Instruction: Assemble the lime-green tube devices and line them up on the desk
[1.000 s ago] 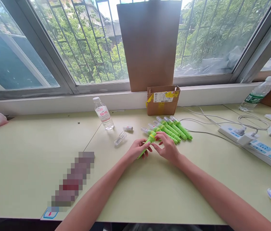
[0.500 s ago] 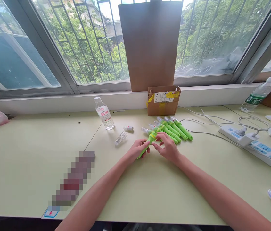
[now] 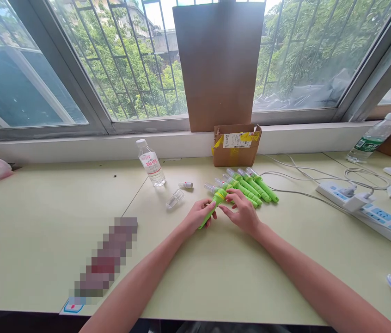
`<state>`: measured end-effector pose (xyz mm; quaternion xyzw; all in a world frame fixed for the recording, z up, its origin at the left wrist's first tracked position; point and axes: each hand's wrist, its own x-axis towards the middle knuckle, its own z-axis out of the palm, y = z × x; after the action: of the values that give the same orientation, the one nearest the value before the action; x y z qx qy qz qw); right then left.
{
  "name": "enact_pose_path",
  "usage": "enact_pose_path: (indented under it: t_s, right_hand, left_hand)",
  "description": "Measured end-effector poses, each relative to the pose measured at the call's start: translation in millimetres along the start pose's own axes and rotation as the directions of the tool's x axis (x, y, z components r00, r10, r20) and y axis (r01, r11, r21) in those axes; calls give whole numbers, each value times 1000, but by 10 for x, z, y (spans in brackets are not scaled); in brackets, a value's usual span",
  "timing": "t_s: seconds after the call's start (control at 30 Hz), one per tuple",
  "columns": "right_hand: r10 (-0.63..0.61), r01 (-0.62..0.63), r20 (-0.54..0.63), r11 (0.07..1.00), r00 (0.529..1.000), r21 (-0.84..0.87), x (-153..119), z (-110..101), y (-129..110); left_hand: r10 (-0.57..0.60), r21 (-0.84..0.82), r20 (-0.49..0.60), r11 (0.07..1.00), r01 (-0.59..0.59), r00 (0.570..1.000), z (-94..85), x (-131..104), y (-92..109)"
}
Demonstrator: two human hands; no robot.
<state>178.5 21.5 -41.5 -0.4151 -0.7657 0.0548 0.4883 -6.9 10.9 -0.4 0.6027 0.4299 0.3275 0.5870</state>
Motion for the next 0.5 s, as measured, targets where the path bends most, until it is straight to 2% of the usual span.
enact_pose_path:
  t_s: [0.2,0.37,0.5]
  right_hand:
    - [-9,12,34,996,999,-84,-17,13,-8]
    - [46,-47,14,997,999,64,-14,19,-48]
    - [101,-98,-13,985,995,143,-1,8,-40]
  left_hand:
    - [6,-58,-46,998,-9,999,23,-7,23]
    - [29,-93,-90,995,-37,995,34,8,-4]
    - [60,-101,-182,992,-80,981,32,28,-36]
